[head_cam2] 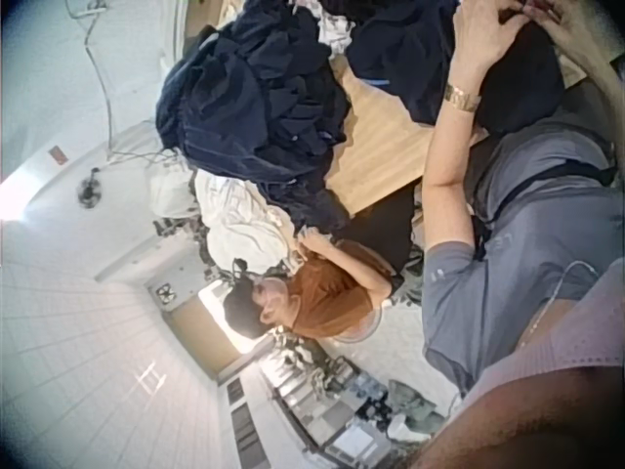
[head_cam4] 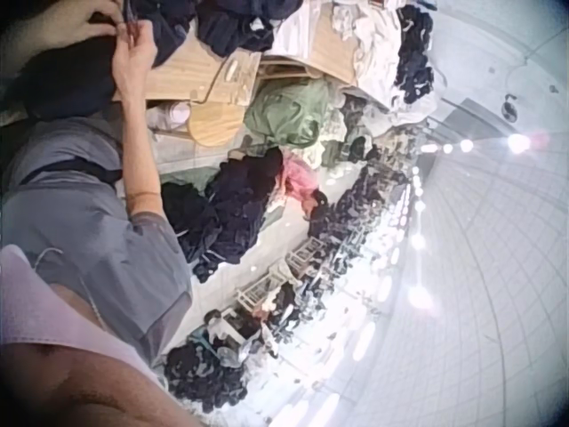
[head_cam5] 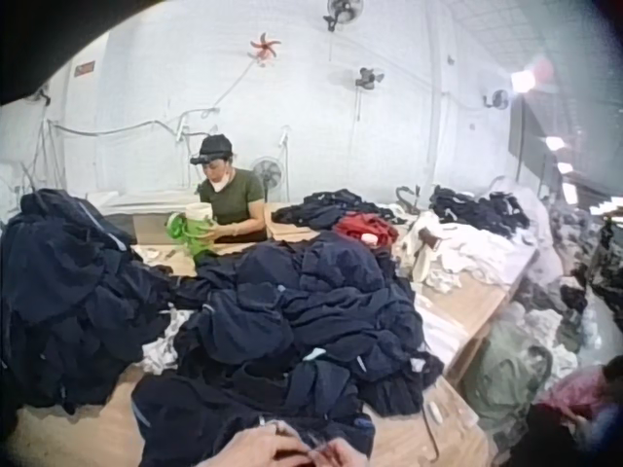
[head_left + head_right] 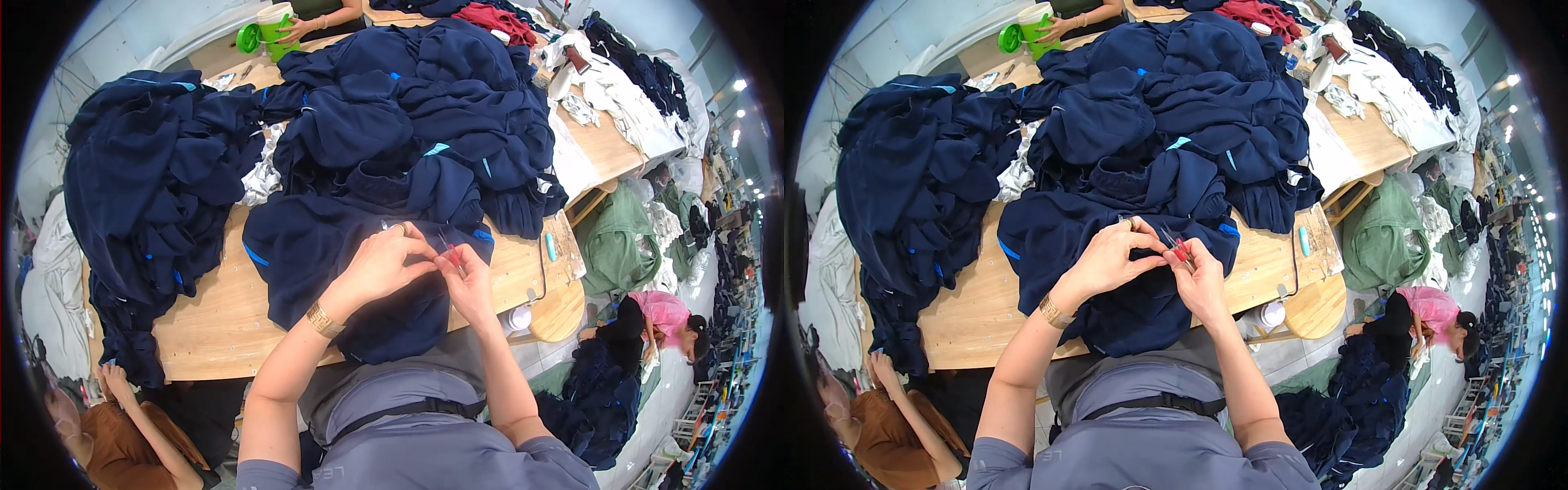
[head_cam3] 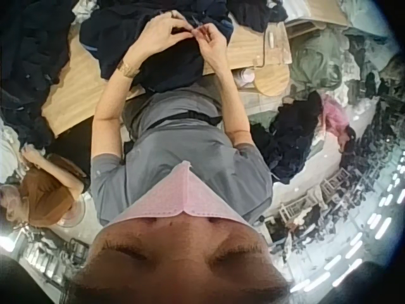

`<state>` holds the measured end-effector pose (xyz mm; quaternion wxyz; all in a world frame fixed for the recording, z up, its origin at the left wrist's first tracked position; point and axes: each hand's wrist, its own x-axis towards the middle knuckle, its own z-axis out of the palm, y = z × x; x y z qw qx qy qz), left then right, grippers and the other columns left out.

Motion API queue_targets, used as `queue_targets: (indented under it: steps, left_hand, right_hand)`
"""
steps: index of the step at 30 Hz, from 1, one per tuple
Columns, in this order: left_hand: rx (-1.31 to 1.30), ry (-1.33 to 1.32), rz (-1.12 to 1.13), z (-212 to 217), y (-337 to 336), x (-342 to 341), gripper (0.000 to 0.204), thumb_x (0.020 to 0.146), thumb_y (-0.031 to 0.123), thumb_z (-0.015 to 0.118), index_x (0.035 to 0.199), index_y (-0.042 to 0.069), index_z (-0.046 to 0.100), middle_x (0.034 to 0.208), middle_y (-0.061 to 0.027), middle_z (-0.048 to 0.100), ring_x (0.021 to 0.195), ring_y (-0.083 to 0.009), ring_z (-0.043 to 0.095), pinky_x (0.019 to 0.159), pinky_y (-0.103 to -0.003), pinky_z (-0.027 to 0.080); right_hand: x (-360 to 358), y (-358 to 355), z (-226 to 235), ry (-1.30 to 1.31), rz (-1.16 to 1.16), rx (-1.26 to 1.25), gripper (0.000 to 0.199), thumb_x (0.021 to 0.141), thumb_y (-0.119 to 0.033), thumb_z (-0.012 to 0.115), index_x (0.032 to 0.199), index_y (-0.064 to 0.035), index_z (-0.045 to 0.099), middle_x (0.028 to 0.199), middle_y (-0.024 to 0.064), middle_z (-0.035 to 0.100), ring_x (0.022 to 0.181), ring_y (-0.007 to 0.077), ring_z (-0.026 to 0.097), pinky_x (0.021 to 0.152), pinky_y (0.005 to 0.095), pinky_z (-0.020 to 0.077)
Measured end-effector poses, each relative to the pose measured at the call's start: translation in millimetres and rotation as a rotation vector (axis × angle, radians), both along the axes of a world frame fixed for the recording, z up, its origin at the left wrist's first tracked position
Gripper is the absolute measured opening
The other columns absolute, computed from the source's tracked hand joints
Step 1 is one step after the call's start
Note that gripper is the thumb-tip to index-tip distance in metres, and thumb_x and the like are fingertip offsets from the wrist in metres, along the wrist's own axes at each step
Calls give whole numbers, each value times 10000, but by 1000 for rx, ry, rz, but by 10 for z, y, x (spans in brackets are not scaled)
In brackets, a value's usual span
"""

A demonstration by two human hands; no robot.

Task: The person picks up clothing garments from a pile on the table, turns them over, and trims loose threads using small scissors.

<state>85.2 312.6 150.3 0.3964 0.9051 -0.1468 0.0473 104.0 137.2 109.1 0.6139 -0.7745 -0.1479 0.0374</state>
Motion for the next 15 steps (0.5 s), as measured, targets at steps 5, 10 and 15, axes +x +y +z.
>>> queue_targets:
  steps: [5, 10, 15]
  left_hand:
    - [1, 26, 13, -12, -23, 7, 146, 762, 229, 682, 861, 123, 702, 910, -64, 610, 838, -259, 593, 721, -367, 475]
    - [50, -17, -8, -7, -80, -4, 105, 795, 166, 655, 844, 79, 623, 818, -67, 582, 772, -244, 573, 687, -347, 458]
    - [-25, -13, -23, -89, -23, 54, 96, 835, 141, 600, 849, 55, 561, 801, -81, 571, 777, -262, 565, 694, -355, 447]
  right_hand:
    - [-21, -20, 105, 29, 26, 28, 134, 875, -123, 617, 827, -11, 562, 702, -3, 559, 665, 47, 470, 590, 206, 395]
    - [-52, -65, 200, 172, 17, 257, 113, 882, -135, 621, 873, -34, 571, 752, -66, 514, 657, -8, 415, 568, 155, 332]
    - [-80, -265, 76, 221, -50, 314, 179, 906, -201, 589, 835, -37, 572, 705, -70, 504, 632, 2, 409, 548, 171, 325]
